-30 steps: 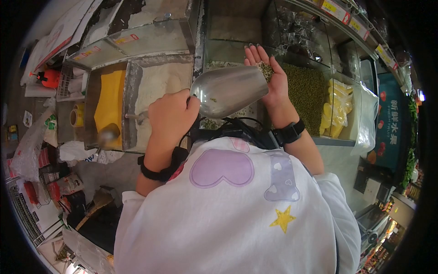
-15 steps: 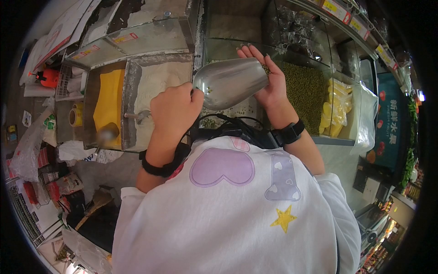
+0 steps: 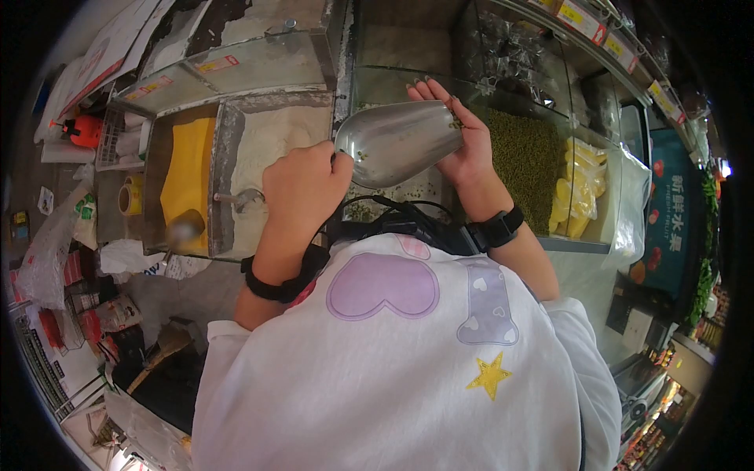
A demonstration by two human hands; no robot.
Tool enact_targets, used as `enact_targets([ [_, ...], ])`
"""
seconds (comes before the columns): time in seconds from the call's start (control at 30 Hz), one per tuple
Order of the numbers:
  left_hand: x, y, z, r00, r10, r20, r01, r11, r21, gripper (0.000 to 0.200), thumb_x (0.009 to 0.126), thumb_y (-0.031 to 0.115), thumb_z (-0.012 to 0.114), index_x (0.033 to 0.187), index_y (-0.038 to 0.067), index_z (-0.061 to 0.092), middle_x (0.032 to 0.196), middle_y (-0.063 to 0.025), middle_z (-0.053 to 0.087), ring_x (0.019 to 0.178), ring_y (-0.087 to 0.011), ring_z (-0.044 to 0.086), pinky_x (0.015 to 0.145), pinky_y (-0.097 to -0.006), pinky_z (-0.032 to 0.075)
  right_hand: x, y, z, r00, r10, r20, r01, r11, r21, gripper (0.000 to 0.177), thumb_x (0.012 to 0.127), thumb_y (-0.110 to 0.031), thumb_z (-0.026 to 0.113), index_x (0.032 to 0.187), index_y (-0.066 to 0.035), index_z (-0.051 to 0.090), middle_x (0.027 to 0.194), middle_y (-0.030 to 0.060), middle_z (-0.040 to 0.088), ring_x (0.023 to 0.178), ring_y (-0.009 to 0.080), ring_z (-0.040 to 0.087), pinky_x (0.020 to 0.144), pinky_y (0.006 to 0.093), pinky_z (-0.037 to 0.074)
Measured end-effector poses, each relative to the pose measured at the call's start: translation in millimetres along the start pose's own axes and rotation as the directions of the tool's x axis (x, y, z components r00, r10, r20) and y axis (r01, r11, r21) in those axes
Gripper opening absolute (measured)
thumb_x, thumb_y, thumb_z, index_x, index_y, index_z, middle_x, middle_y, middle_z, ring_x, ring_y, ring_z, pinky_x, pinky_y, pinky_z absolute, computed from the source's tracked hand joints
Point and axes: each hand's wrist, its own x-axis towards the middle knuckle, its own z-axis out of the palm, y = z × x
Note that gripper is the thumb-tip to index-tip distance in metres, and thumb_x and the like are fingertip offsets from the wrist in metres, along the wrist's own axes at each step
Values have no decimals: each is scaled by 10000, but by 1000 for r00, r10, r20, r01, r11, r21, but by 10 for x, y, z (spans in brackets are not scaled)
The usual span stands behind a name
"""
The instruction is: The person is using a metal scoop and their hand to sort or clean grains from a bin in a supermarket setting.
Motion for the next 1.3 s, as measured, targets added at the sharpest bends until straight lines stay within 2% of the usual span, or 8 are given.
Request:
enact_targets([
  [0.6, 0, -32, 77, 996, -60, 58, 63, 997, -46, 260, 777, 278, 489, 721, 55, 612, 658, -175, 592, 632, -378, 574, 579, -444, 443, -8, 6, -33, 1000, -17, -4, 17, 1000, -13, 420, 920, -128, 353, 1298, 54, 365, 1340, 192, 394, 1269, 304, 358, 1056, 401, 299],
  [0.7, -7, -61, 95, 997, -60, 57, 63, 996, -59, 262, 779, 279, 491, 723, 53, 611, 666, -178, 593, 642, -377, 574, 585, -444, 442, -3, -6, -80, 998, 22, -57, -16, 994, 105, 400, 915, -142, 355, 1259, 52, 415, 1300, 187, 435, 1219, 306, 412, 1048, 400, 309],
  [0.77, -11, -80, 95, 996, -64, 57, 68, 995, -76, 262, 780, 279, 492, 726, 52, 611, 674, -177, 594, 651, -376, 575, 591, -442, 443, 29, 6, -166, 927, 52, -372, -10, 993, 116, 368, 917, -165, 350, 1194, 44, 472, 1234, 169, 480, 1139, 291, 457, 1040, 402, 309],
  [0.8, -15, -91, 95, 996, -68, 58, 73, 993, -92, 262, 781, 279, 493, 728, 51, 610, 681, -176, 596, 660, -376, 576, 596, -439, 443, 49, 11, -230, 927, 52, -372, -9, 993, 116, 368, 917, -165, 350, 1194, 44, 472, 1234, 169, 480, 1139, 291, 457, 1040, 402, 309],
  [0.87, -20, -134, 104, 996, -76, 54, 80, 993, -88, 278, 784, 291, 487, 713, 50, 607, 665, -168, 595, 644, -369, 579, 588, -445, 445, 79, 16, -324, 823, 138, -552, -31, 980, 198, 345, 926, -166, 322, 1156, 28, 491, 1175, 144, 508, 1079, 264, 463, 1030, 404, 296],
  [1.0, -25, -184, 71, 991, -115, 73, 119, 992, -53, 297, 788, 303, 478, 698, 49, 604, 662, -162, 598, 635, -361, 584, 587, -450, 447, 31, 6, -307, 818, 52, -573, 5, 995, 98, 345, 933, -166, 299, 1150, 25, 487, 1164, 129, 512, 1081, 256, 447, 1026, 407, 276],
  [1.2, -49, -228, 148, 993, -82, 89, 84, 996, -19, 307, 788, 305, 475, 692, 44, 605, 664, -165, 602, 645, -356, 594, 599, -443, 463, 11, -13, -218, 915, 61, -398, -66, 998, 0, 392, 940, -168, 273, 1219, 52, 438, 1281, 167, 465, 1181, 279, 425, 1026, 407, 284],
  [1.3, -50, -211, 133, 986, -115, 123, 120, 992, -32, 290, 792, 302, 476, 743, 53, 617, 694, -173, 598, 677, -376, 577, 601, -433, 444, 23, -12, -192, 949, 18, -314, -7, 999, 35, 412, 942, -179, 272, 1236, 71, 418, 1313, 198, 432, 1205, 297, 421, 1025, 406, 320],
])
